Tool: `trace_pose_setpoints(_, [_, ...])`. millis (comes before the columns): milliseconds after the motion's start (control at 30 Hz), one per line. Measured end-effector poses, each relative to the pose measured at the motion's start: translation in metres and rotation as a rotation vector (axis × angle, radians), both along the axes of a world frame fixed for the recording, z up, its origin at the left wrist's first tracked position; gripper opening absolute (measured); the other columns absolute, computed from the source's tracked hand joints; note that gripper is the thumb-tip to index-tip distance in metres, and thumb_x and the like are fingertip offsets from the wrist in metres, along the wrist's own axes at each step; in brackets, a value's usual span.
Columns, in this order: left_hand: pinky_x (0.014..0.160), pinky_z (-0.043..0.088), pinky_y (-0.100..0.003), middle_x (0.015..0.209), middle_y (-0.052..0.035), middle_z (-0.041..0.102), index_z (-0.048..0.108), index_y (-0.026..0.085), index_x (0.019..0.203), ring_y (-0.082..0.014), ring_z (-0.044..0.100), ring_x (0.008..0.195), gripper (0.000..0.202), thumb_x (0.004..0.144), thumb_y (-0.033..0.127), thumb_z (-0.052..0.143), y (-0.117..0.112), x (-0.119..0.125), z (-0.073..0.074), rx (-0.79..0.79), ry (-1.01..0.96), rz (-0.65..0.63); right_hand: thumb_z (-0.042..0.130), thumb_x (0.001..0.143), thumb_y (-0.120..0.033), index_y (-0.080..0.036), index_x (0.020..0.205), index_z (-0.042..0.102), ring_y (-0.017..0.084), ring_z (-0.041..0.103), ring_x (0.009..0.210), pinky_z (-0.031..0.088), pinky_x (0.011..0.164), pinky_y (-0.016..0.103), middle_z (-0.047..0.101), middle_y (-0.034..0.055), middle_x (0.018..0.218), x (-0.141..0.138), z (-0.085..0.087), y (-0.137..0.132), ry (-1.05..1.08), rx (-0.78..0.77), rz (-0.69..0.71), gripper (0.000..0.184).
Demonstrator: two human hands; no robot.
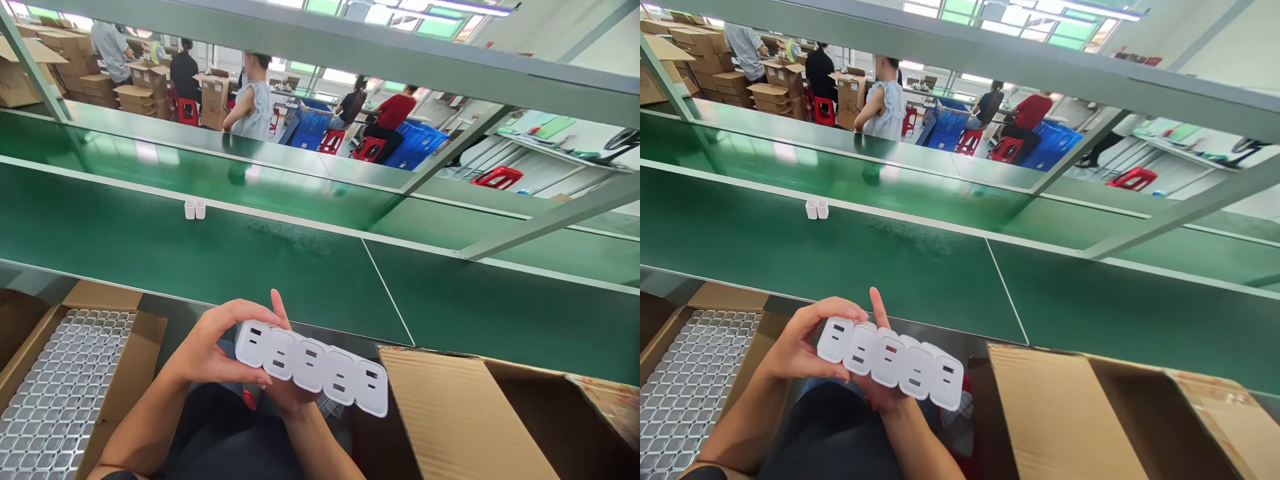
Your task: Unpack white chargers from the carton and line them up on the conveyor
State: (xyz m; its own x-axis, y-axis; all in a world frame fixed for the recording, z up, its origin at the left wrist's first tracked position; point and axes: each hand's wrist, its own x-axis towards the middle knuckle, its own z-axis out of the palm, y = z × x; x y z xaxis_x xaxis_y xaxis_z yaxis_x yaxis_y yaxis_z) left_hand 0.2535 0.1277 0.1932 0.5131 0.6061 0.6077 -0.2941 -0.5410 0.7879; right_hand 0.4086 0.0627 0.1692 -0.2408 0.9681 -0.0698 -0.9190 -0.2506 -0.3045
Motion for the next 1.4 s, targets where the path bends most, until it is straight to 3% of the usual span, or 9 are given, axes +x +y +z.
trace_pose_setpoints(100, [0.098, 0.049, -0.027, 0.120, -0.0057, 0.070, 0.059, 0.028, 0.129, -0.0198, 0.065, 0.112, 0.068, 0.068, 0.031, 0.089, -0.002, 0.001, 0.000, -0.031, -0.019, -0.010, 0.079, 0.074, -0.049, -0.037, 0.138, 0.056, 0.022, 0.070, 0.087, 0.060, 0.066, 0.034, 0.074, 0.0008, 0.092, 0.003, -0.001, 0.000, 0.029, 0.052, 0.019, 0.069])
trace_pose_setpoints(200, [0.096, 0.050, -0.029, 0.122, -0.0067, 0.069, 0.059, 0.029, 0.130, -0.0210, 0.065, 0.110, 0.063, 0.073, 0.033, 0.086, -0.006, 0.001, 0.000, -0.098, -0.028, -0.037, 0.076, 0.076, -0.051, -0.037, 0.138, 0.057, 0.023, 0.071, 0.082, 0.060, 0.060, 0.034, 0.074, 0.0014, 0.094, 0.006, -0.001, -0.001, 0.024, 0.102, 0.036, 0.066])
trace_pose_setpoints(467, [0.088, 0.057, -0.042, 0.126, -0.0123, 0.066, 0.061, 0.025, 0.130, -0.0310, 0.067, 0.108, 0.049, 0.085, 0.044, 0.067, -0.014, 0.002, 0.000, -0.275, -0.019, -0.100, 0.077, 0.070, -0.057, -0.036, 0.141, 0.053, 0.022, 0.068, 0.072, 0.053, 0.050, 0.031, 0.072, 0.0009, 0.091, 0.009, 0.002, -0.005, -0.043, 0.068, -0.021, 0.078])
trace_pose_setpoints(700, [0.083, 0.057, -0.040, 0.123, -0.0109, 0.068, 0.066, 0.023, 0.122, -0.0287, 0.067, 0.104, 0.037, 0.091, 0.041, 0.058, -0.016, 0.010, -0.001, -0.362, -0.076, -0.121, 0.076, 0.069, -0.060, -0.035, 0.134, 0.060, 0.022, 0.067, 0.074, 0.052, 0.050, 0.030, 0.074, 0.0012, 0.092, 0.010, 0.010, -0.006, -0.052, 0.096, -0.049, 0.071])
trace_pose_setpoints(800, [0.084, 0.055, -0.035, 0.117, -0.0073, 0.069, 0.065, 0.026, 0.121, -0.0234, 0.067, 0.100, 0.030, 0.094, 0.034, 0.055, -0.019, 0.013, 0.005, -0.281, -0.029, -0.033, 0.077, 0.070, -0.058, -0.036, 0.137, 0.057, 0.021, 0.067, 0.069, 0.051, 0.050, 0.031, 0.074, 0.0009, 0.090, 0.011, 0.011, -0.007, -0.108, 0.067, -0.069, 0.074])
trace_pose_setpoints(967, [0.078, 0.053, -0.028, 0.103, -0.0062, 0.068, 0.068, 0.023, 0.110, -0.0182, 0.065, 0.094, 0.021, 0.090, 0.020, 0.060, -0.023, 0.017, 0.017, 0.049, 0.143, 0.205, 0.078, 0.070, -0.050, -0.034, 0.147, 0.045, 0.019, 0.067, 0.068, 0.052, 0.056, 0.032, 0.073, 0.0005, 0.095, 0.009, 0.010, -0.011, -0.146, 0.029, -0.029, 0.085])
trace_pose_setpoints(1100, [0.070, 0.054, -0.025, 0.096, -0.0054, 0.067, 0.070, 0.021, 0.104, -0.0157, 0.065, 0.084, 0.017, 0.089, 0.020, 0.063, -0.024, 0.022, 0.020, 0.124, 0.168, 0.263, 0.076, 0.071, -0.050, -0.036, 0.145, 0.045, 0.020, 0.068, 0.077, 0.054, 0.059, 0.033, 0.071, 0.0006, 0.105, 0.009, 0.005, -0.012, -0.111, 0.043, -0.007, 0.082])
trace_pose_setpoints(1233, [0.067, 0.054, -0.022, 0.101, -0.0050, 0.066, 0.073, 0.024, 0.107, -0.0125, 0.066, 0.081, 0.019, 0.091, 0.020, 0.063, -0.023, 0.023, 0.019, 0.232, 0.176, 0.312, 0.076, 0.069, -0.058, -0.037, 0.139, 0.052, 0.019, 0.069, 0.080, 0.054, 0.062, 0.031, 0.072, -0.0007, 0.106, 0.011, 0.001, -0.011, -0.058, 0.059, 0.008, 0.077])
trace_pose_setpoints(1400, [0.072, 0.055, -0.025, 0.103, -0.0053, 0.069, 0.076, 0.027, 0.107, -0.0157, 0.066, 0.090, 0.020, 0.091, 0.022, 0.064, -0.019, 0.023, 0.017, 0.350, 0.202, 0.361, 0.074, 0.072, -0.060, -0.039, 0.139, 0.053, 0.018, 0.069, 0.082, 0.055, 0.065, 0.031, 0.073, -0.0003, 0.107, 0.013, 0.002, -0.010, -0.077, 0.058, 0.003, 0.073])
